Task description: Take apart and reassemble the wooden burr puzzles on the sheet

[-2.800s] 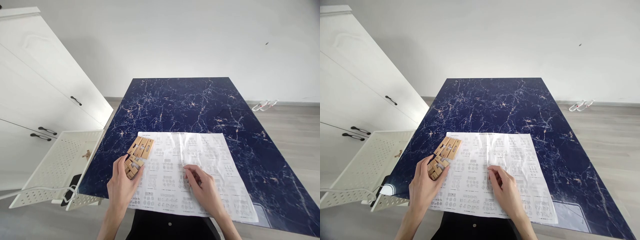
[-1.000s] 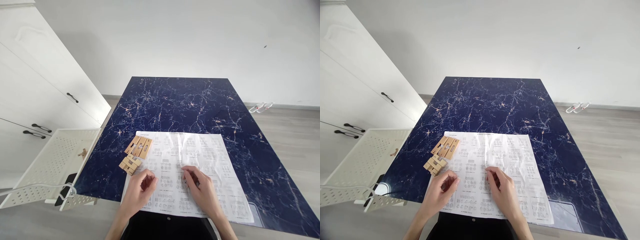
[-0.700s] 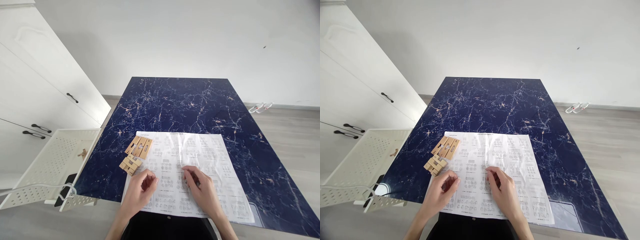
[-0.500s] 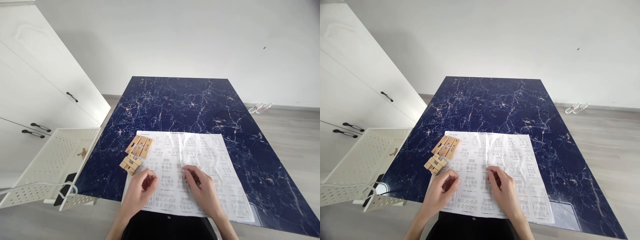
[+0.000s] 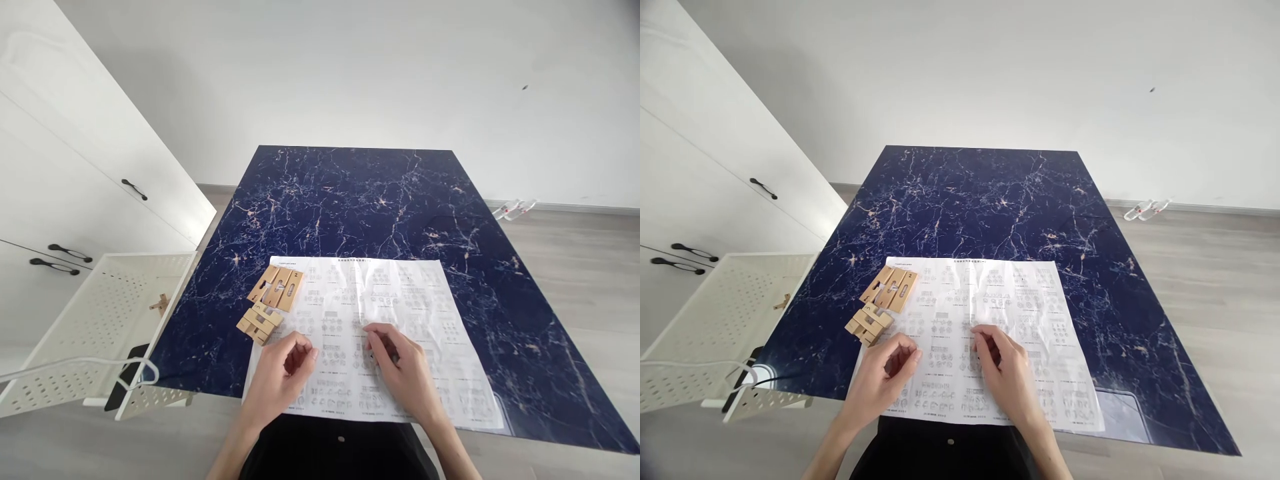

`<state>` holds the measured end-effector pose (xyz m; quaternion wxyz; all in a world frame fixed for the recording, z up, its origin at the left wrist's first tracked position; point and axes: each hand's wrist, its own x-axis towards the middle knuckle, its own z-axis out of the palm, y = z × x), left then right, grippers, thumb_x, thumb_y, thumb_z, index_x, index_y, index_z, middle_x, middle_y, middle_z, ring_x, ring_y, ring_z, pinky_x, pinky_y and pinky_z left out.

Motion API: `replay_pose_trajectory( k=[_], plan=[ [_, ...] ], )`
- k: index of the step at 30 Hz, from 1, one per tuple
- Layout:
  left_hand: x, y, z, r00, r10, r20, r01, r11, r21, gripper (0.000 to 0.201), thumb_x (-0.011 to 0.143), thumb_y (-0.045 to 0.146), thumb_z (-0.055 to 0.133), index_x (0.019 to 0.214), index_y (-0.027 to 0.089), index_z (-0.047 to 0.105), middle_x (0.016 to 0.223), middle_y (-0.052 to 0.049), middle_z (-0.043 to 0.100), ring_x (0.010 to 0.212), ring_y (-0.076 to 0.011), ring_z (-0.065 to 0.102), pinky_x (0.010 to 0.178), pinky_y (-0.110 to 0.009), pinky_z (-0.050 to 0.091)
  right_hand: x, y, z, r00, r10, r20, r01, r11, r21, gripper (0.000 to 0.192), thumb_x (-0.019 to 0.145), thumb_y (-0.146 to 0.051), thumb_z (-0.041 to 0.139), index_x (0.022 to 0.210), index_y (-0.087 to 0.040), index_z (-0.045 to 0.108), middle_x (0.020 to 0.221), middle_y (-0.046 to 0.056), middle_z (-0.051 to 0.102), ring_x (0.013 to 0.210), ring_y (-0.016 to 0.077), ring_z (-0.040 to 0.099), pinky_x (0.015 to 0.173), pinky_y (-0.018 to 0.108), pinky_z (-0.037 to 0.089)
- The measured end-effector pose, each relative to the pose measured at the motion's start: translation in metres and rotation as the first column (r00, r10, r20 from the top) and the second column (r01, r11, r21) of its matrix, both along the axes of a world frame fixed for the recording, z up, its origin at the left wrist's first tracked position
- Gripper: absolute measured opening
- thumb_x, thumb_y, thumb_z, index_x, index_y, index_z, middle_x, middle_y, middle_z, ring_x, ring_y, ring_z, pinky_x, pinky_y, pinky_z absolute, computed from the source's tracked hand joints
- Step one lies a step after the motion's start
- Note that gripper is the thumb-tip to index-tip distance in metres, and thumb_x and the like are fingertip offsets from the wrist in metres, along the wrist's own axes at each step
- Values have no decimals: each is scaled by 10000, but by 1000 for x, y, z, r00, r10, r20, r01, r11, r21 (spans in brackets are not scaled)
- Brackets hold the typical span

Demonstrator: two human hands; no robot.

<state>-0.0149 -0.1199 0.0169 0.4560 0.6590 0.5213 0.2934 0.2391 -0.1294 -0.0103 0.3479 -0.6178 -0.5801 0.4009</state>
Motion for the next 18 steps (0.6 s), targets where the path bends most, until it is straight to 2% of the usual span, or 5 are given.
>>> replay_pose_trajectory(
  k=[5,14,18],
  plan=[
    [1,0,0,1000,15,-5,-15,1000,1,293,1068,363,577,818,210,573,674,32,543,582,-122,486,523,-238,374,-4,-2,4,999,-48,4,48,999,-4,441,1093,-614,500,1104,-245,743,819,50,736,631,214,642,588,333,545],
    [3,-1,2,999,4,-33,-3,1000,23,295,1076,364,562,823,213,571,677,30,556,582,-125,497,530,-246,389,2,0,1,1000,17,-2,-17,1000,-14,420,1103,-590,498,1123,-239,728,832,62,739,640,219,652,593,345,555],
    [5,-1,5,996,-31,-88,39,995,89,271,1090,335,552,845,221,568,701,33,580,576,-122,497,532,-253,394,3,1,-1,1000,27,-3,-27,1000,-11,413,1105,-579,499,1132,-239,732,852,62,749,661,222,674,604,347,564]
  ],
)
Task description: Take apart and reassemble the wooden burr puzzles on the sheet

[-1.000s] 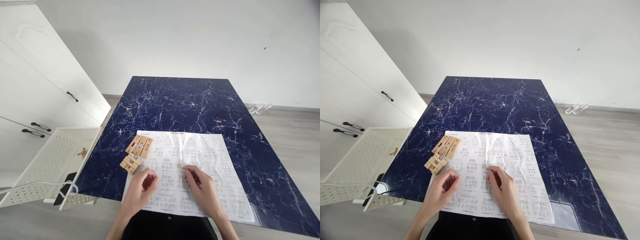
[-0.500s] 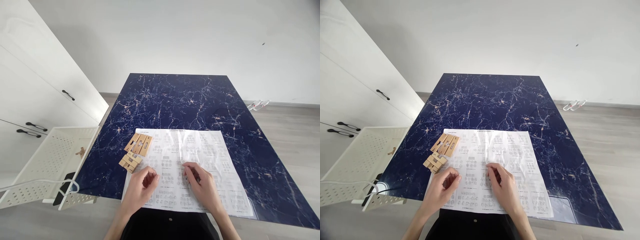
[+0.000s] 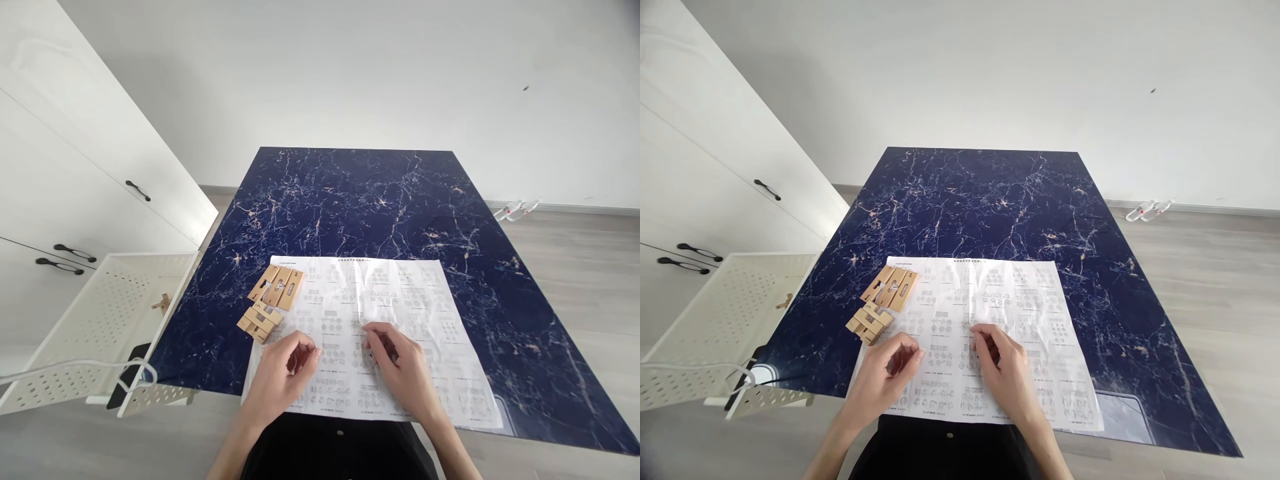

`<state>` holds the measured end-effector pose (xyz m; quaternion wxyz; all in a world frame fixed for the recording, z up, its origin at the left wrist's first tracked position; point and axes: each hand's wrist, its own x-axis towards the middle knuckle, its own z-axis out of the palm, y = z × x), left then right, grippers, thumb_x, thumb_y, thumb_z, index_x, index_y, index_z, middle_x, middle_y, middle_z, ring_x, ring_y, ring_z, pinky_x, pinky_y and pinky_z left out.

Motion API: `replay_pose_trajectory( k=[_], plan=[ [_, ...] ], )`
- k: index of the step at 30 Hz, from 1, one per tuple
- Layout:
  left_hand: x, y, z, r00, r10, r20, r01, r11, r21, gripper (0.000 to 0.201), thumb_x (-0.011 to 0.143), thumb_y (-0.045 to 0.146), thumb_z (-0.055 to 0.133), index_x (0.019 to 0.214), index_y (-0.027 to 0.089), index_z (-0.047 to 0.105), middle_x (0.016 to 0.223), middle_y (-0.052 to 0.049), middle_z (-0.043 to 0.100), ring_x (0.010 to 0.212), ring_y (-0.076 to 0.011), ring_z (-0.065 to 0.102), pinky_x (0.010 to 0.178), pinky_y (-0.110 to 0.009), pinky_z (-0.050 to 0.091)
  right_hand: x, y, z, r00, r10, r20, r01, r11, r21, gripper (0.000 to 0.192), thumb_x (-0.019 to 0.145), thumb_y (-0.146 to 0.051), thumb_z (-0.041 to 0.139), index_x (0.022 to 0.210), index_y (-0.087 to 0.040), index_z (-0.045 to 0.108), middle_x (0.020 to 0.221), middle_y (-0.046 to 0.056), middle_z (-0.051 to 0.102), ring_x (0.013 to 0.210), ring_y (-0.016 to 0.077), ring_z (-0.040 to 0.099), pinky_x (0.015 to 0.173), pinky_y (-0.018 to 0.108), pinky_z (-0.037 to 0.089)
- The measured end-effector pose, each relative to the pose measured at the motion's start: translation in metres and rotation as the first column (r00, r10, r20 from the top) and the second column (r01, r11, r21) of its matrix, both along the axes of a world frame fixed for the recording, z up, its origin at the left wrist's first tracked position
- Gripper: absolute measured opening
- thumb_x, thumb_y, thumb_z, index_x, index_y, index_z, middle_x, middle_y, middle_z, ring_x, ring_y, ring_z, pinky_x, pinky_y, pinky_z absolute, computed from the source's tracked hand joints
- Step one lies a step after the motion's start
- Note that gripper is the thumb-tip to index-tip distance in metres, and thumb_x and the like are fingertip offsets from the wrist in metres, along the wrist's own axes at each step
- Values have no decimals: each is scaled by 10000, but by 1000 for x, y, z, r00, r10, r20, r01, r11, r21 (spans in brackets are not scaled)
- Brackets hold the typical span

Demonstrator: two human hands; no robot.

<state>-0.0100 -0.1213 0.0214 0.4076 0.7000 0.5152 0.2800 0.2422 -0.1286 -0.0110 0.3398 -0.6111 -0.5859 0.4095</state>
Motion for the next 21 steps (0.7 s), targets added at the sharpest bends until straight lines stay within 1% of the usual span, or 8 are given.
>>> replay_pose_trajectory(
  k=[3,6,8,12,14,15,17,21],
  plan=[
    [5,6,7,997,34,-70,-21,985,173,207,1090,294,561,894,229,578,785,15,626,697,-152,599,638,-276,485,-1,0,1,1000,-4,1,4,1000,-4,413,1106,-580,498,1133,-240,732,866,60,756,675,223,687,617,349,567],
    [13,18,14,978,143,-153,-76,924,375,44,1084,270,575,1081,237,604,1081,-56,682,1056,-235,674,953,-387,561,-1,0,2,1000,2,-3,-2,1000,1,426,1106,-586,493,1128,-234,733,846,54,752,655,217,678,609,345,562],
    [15,28,13,942,237,-239,-106,883,458,174,1074,288,592,1240,237,572,1303,-120,638,1286,-312,608,1101,-495,522,-1,0,3,1000,7,-4,-7,1000,4,436,1105,-592,491,1126,-232,735,832,55,749,640,217,668,596,344,554],
    [9,50,1,796,438,-417,-168,823,543,490,1042,336,619,1479,193,449,1587,-242,447,1527,-466,397,1192,-694,414,0,1,2,1000,10,-12,-10,1000,3,443,1102,-597,493,1126,-231,741,842,67,756,652,227,677,591,346,558],
    [2,59,-7,722,511,-467,-191,795,575,603,1029,373,620,1534,122,406,1634,-301,387,1559,-514,341,1231,-742,336,0,1,2,1000,12,-23,-12,1000,4,434,1103,-588,497,1144,-232,743,849,67,757,662,229,679,601,347,565],
    [-1,63,-10,688,533,-492,-198,791,579,651,1023,392,619,1548,81,391,1629,-330,393,1558,-539,335,1243,-770,289,0,1,2,1000,12,-27,-12,1000,5,431,1104,-585,497,1152,-233,743,849,67,755,662,229,675,604,348,565],
    [-8,67,-15,644,549,-532,-211,797,566,732,1011,431,620,1581,55,356,1593,-335,469,1560,-572,318,1241,-823,212,0,1,1,999,13,-32,-13,1000,3,431,1104,-584,496,1167,-235,741,850,69,752,660,231,668,605,351,561],
    [-14,67,-17,639,525,-563,-210,822,529,758,1009,435,616,1618,83,334,1492,-272,627,1563,-577,318,1233,-858,148,0,1,0,999,17,-37,-17,1000,-10,430,1105,-583,496,1178,-234,736,859,71,750,665,232,664,609,353,559]
  ],
)
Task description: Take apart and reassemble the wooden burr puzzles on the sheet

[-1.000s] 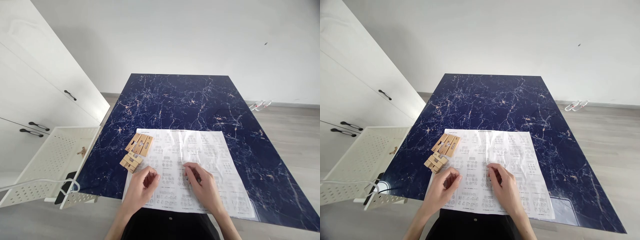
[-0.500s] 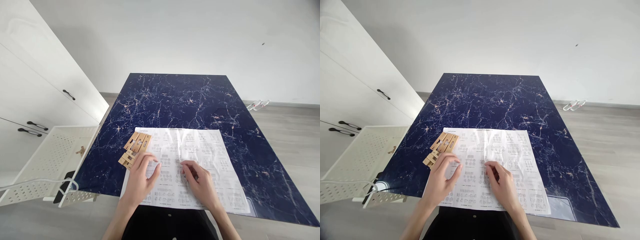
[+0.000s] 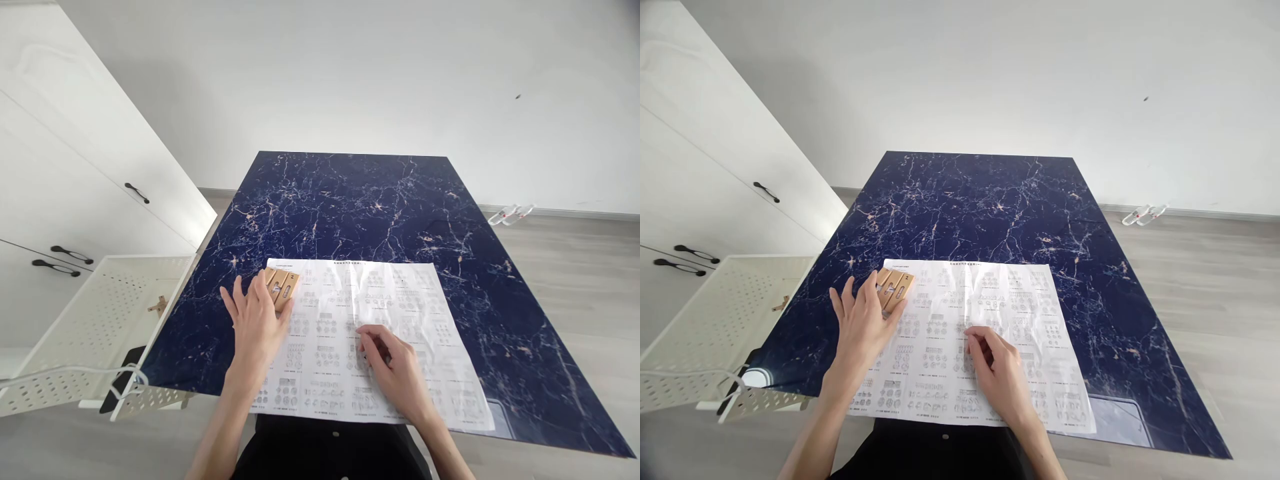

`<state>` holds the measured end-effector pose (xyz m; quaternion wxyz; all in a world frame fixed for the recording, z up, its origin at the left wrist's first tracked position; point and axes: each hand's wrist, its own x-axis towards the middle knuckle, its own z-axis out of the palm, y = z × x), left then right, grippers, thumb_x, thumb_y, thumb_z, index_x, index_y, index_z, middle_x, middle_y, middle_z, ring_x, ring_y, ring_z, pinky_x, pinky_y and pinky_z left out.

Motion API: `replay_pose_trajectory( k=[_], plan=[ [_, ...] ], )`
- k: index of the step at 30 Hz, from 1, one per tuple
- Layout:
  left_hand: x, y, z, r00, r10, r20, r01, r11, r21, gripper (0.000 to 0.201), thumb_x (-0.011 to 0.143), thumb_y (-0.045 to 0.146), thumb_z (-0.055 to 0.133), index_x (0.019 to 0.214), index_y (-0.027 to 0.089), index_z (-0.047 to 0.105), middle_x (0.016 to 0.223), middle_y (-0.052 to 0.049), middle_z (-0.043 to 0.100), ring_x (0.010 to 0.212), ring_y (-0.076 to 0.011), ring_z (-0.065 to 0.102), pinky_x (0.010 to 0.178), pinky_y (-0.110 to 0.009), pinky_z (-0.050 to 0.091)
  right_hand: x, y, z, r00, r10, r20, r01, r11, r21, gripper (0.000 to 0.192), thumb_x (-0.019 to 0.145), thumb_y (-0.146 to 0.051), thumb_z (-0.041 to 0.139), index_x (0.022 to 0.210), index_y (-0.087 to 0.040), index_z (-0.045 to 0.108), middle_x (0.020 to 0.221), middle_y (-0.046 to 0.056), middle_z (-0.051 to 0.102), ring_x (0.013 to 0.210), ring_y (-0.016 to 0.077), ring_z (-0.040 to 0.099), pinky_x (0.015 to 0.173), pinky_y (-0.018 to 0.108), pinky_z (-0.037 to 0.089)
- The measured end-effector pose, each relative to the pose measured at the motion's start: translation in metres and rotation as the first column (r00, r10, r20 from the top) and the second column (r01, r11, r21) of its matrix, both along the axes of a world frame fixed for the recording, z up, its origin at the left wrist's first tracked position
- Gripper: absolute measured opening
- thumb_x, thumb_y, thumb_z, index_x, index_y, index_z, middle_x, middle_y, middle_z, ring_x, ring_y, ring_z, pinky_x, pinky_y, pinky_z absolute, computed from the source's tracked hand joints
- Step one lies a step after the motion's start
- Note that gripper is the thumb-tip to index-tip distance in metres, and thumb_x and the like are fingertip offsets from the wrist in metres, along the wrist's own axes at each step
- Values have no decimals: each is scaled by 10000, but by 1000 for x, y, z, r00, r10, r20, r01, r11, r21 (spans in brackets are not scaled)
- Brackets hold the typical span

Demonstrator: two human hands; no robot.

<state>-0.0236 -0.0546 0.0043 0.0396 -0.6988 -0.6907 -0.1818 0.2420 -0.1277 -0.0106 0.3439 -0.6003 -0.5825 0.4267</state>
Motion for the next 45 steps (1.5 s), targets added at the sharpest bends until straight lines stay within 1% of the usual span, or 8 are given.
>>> replay_pose_trajectory(
  k=[5,11,21,25,30,34,40,45],
  plan=[
    [2,-2,3,999,-23,33,23,1000,3,674,1016,404,646,1577,118,406,1412,-219,696,1546,-539,375,1262,-820,176,1,0,0,1000,-1,7,1,1000,-5,419,1106,-578,496,1152,-237,736,858,65,751,660,224,660,608,346,558],
    [10,1,4,980,-162,113,167,986,-31,672,985,346,745,1550,201,411,1442,-170,687,1594,-470,345,1297,-753,231,0,1,3,1000,-1,5,1,1000,13,446,1098,-602,497,1155,-235,744,856,70,759,680,236,692,621,353,586],
    [35,-13,6,875,-355,328,418,897,-144,791,986,304,782,1620,327,311,1589,-127,567,1499,-364,533,1226,-593,463,-3,0,7,1000,-25,-1,25,999,24,428,1100,-594,495,1099,-239,734,821,50,738,645,220,649,606,336,544],
    [39,-27,5,861,-342,376,420,895,-148,802,968,359,814,1615,352,340,1588,-115,567,1499,-370,523,1201,-587,484,-3,-1,9,1000,-22,-2,22,1000,18,376,1109,-543,504,1106,-240,728,828,40,735,660,213,644,628,327,533],
    [39,-37,8,835,-373,404,452,884,-117,513,1118,373,567,1596,329,387,1498,-102,634,1413,-322,596,1148,-535,532,-2,0,4,1000,-18,3,18,1000,17,363,1110,-531,506,1117,-241,723,842,41,736,672,214,645,623,327,527],
    [41,-41,5,869,-374,324,416,907,-66,403,1142,282,493,1542,284,446,1393,-103,689,1308,-314,649,1110,-525,533,-3,1,4,999,-25,38,23,998,54,365,1112,-530,498,1105,-240,719,863,49,736,657,208,648,591,324,524],
    [42,-46,-5,921,-305,243,310,950,15,273,1131,308,534,1391,226,554,1284,-111,712,1215,-319,658,1093,-533,470,-19,6,13,982,-72,177,42,985,168,396,1088,-541,544,1330,-236,610,1331,126,641,590,137,605,579,349,586],
    [41,-47,-10,945,-254,206,247,967,60,224,1111,307,560,1305,202,604,1178,-110,726,1123,-325,670,1064,-537,426,-30,10,15,931,-45,361,1,993,121,553,1010,-577,645,1441,-255,518,1406,132,614,620,175,678,481,355,566]
  ],
)
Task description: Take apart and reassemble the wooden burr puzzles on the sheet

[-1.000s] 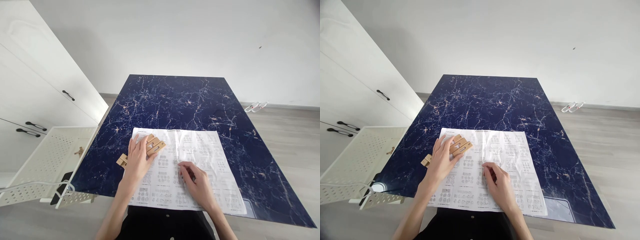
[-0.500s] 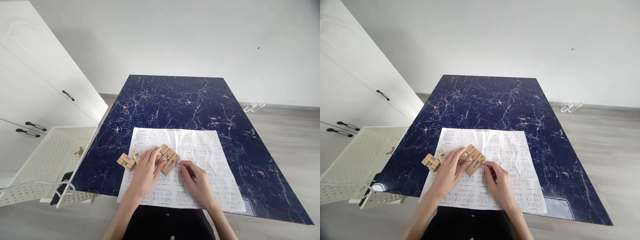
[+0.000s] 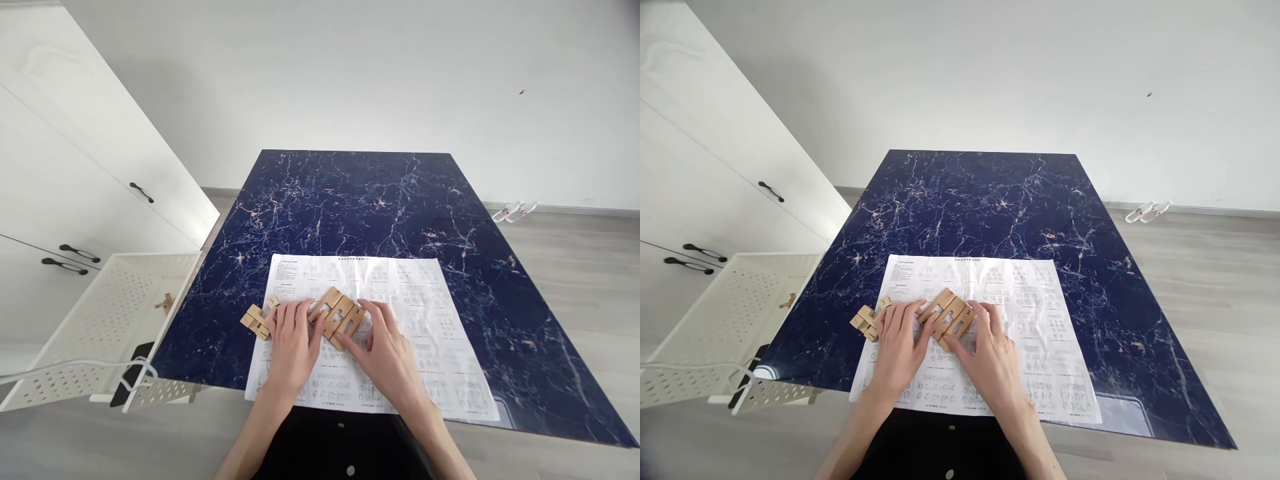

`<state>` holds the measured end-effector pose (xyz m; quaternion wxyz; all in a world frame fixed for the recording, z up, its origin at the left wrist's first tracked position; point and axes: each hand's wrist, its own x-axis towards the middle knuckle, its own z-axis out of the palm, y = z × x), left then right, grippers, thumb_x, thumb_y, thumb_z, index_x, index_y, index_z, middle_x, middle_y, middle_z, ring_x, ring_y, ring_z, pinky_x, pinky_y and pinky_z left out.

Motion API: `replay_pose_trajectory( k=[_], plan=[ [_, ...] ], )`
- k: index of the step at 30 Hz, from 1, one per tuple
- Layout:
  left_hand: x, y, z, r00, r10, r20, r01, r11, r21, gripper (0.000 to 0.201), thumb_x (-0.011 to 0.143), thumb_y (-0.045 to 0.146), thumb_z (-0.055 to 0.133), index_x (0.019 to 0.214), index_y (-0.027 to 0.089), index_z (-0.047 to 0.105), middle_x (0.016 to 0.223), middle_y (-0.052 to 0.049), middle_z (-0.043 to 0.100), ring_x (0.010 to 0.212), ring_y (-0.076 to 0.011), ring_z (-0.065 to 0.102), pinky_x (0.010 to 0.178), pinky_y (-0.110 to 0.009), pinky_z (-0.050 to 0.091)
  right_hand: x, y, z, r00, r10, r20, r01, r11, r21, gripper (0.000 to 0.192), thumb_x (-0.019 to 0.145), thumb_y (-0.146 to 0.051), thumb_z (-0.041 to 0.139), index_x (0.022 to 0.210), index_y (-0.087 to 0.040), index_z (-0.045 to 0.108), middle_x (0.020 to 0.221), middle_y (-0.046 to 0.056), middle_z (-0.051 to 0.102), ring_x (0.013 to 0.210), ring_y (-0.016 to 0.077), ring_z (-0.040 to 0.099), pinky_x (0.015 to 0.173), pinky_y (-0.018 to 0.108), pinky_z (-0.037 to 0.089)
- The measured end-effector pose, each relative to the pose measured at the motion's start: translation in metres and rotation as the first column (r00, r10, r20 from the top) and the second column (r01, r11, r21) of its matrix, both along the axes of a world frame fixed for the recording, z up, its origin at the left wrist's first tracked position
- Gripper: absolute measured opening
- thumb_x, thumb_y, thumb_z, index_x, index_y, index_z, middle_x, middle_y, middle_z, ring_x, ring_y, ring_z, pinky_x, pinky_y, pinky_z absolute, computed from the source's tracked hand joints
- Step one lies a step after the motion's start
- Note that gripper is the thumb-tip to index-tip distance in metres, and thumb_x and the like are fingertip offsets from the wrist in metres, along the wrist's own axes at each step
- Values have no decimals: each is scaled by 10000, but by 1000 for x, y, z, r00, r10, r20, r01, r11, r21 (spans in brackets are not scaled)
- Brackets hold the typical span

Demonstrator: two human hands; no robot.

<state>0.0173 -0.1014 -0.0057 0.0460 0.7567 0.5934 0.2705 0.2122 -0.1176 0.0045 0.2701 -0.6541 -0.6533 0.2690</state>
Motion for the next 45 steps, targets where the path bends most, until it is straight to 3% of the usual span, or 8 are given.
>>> replay_pose_trajectory(
  k=[7,14,19,23,27,35,40,45],
  plan=[
    [2,2,-2,1000,17,3,-17,1000,13,136,1109,285,560,1183,185,613,1072,-94,708,1058,-314,649,1082,-556,366,-3,0,1,1000,-13,21,14,999,-44,532,966,-542,706,1383,-257,540,1278,99,651,736,228,724,526,354,592],
    [2,1,1,1000,-7,-2,7,1000,-12,118,1101,251,549,997,209,584,955,-53,687,1010,-299,629,1097,-566,346,1,0,-4,1000,0,3,0,999,-38,325,969,-523,721,1106,-257,593,1109,65,653,689,212,683,528,346,579],
    [2,0,5,999,-11,51,9,999,53,100,1098,238,554,1000,221,572,936,-41,698,983,-291,645,1096,-562,369,9,-4,-5,991,130,24,-129,992,-12,440,958,-494,752,1302,-277,582,1245,80,618,641,175,665,527,350,587],
    [0,-4,4,977,-31,210,25,999,35,69,1109,268,547,1054,227,560,863,-17,692,828,-243,676,865,-415,508,13,-6,-3,981,193,35,-191,981,-33,308,943,-409,784,1160,-267,615,1273,78,587,649,160,666,535,335,580],
    [-3,-9,5,899,-38,436,98,988,-116,69,1131,291,487,1137,235,527,747,34,645,614,-170,654,584,-267,479,15,-6,3,971,238,-13,-239,967,-84,207,986,-365,743,976,-254,569,1107,41,627,671,175,664,561,319,537],
    [-3,-10,15,739,14,674,196,952,-234,171,1147,353,442,1069,229,530,695,43,606,587,-140,576,592,-261,459,19,-13,18,954,192,-228,-244,944,-224,273,1142,-463,450,1004,-271,586,766,-9,679,574,194,575,539,306,394],
    [-5,-10,16,605,101,790,273,906,-325,257,1147,458,441,1087,223,524,675,50,586,508,-114,439,503,-249,353,8,-17,19,882,-33,-471,-74,976,-207,405,1142,-568,410,1142,-238,645,845,22,696,592,172,553,572,308,469],
    [-4,-10,19,557,148,817,302,881,-365,289,1135,504,447,1099,225,514,695,42,603,489,-105,396,482,-243,324,-13,-24,3,763,-74,-642,-16,991,-133,497,1124,-581,447,1398,-216,642,1060,97,770,669,198,638,561,330,529]
  ],
)
